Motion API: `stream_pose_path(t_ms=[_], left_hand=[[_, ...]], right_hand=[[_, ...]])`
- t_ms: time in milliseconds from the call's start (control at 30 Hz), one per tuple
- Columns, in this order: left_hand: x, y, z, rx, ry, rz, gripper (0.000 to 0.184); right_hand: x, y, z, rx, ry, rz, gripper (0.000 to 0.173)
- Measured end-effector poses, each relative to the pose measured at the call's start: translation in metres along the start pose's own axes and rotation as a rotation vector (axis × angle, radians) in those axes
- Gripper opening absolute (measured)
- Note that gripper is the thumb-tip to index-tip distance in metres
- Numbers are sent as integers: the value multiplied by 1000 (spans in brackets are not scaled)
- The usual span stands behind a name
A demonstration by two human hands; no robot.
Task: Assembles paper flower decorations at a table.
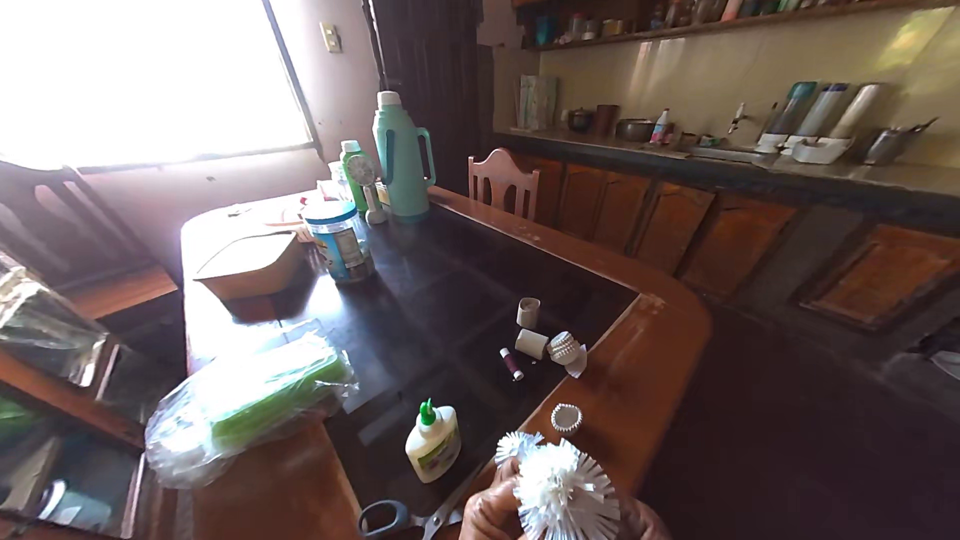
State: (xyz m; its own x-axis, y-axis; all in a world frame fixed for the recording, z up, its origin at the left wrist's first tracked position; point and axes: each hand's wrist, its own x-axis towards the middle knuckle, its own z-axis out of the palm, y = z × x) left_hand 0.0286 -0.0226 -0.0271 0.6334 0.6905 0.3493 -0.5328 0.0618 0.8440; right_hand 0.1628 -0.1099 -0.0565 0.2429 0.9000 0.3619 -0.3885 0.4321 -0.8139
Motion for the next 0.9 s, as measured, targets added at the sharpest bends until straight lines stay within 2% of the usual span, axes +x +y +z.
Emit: stream_pose_path(t_ms=[100, 233, 333, 400, 433, 467, 567, 633, 700, 800, 900], left_hand=[[-1, 1, 2, 38, -1, 14, 28], [0, 1, -1, 129, 3, 14, 25], [3, -1, -2, 209, 42, 77, 37], [5, -7, -6, 381, 81, 243, 47], [7, -10, -10, 553, 97, 367, 48], [9, -10, -12, 766, 121, 497, 42], [13, -6, -10, 1260, 180, 850, 8], [15, -6, -12, 1457, 153, 992, 9], [14, -8, -13, 1515, 129, 1005, 9], [12, -9, -12, 1487, 106, 913, 9], [12, -8, -11, 1465, 73, 870, 10]], right_hand=[[6, -6, 3, 14, 17, -31, 24], [9, -11, 5, 66, 95, 19, 24], [9, -8, 4, 151, 120, 31, 28], [8, -8, 3, 221, 150, 66, 29], [8, -8, 3, 249, 170, 82, 30], [8, -8, 3, 264, 196, 93, 31], [7, -6, 2, 258, 209, 88, 30], [5, -5, 3, 254, 220, 83, 33], [4, -2, 2, 283, 199, 82, 31], [4, 1, 0, 320, 170, 96, 26], [3, 0, -1, 323, 189, 107, 29]])
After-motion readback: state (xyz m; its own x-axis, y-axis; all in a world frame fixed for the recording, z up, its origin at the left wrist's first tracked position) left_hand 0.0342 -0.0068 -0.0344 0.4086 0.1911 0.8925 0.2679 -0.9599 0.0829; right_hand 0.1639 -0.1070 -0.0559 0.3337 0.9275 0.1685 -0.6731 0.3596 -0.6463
